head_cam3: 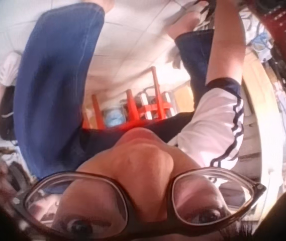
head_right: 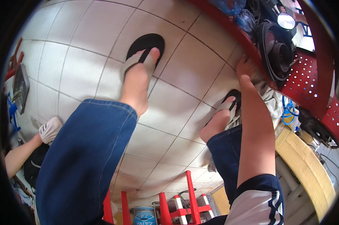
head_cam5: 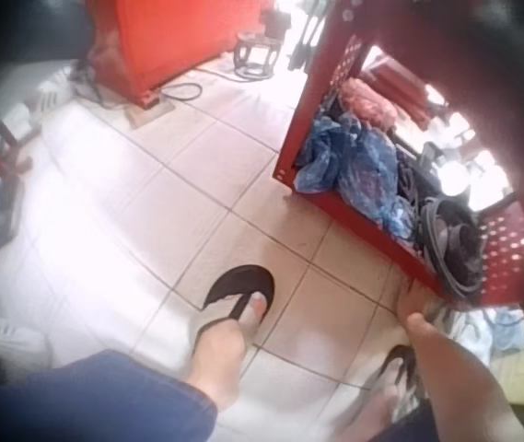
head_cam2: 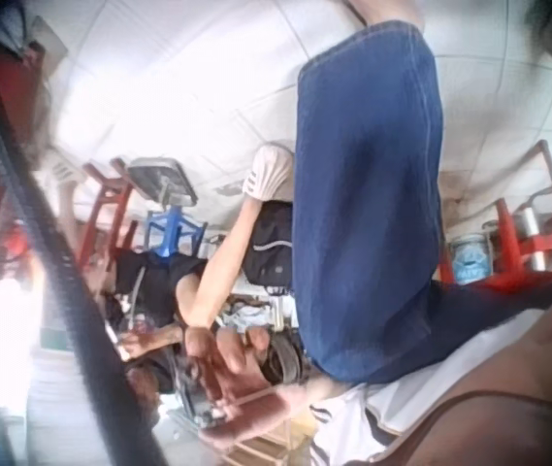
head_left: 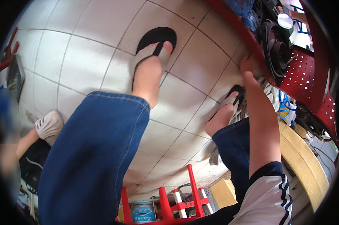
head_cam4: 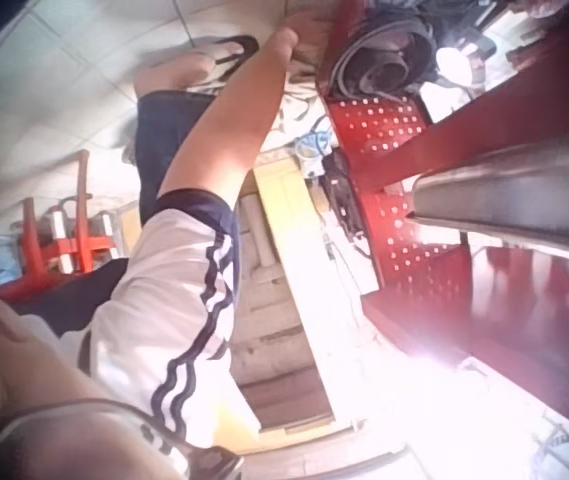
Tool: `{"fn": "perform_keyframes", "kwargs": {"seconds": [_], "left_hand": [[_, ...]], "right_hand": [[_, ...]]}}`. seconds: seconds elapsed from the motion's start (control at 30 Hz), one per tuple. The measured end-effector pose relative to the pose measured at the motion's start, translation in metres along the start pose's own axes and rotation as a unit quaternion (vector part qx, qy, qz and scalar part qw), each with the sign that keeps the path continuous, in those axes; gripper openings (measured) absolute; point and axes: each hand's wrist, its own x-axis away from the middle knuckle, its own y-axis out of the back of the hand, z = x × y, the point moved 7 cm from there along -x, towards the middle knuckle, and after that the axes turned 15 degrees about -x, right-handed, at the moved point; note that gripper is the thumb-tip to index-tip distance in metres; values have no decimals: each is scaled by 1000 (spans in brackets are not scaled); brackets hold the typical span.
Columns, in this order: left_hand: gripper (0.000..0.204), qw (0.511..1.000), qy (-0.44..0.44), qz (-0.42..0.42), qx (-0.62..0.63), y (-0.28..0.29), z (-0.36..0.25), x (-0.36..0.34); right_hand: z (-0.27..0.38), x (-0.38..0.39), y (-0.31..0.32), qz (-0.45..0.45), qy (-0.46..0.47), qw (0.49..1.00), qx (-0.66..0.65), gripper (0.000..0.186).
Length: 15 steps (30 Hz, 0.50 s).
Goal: The person sits on a low stool in a workshop and uses a wrench to loosen and remove a bolt from a cylindrical mechanical part. They then manipulate the part with their hands, inspecting the interior and adjusting internal components.
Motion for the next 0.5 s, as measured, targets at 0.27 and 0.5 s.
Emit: {"fn": "perform_keyframes", "kwargs": {"seconds": [0.27,0.5], "left_hand": [[66,995,-78,2,-68,22,-46,28],[62,982,-136,52,-119,17,-72,42]], "right_hand": [[84,123,46,237,142,960,-53,65],[5,163,146,381,22,915,132,78]]}}
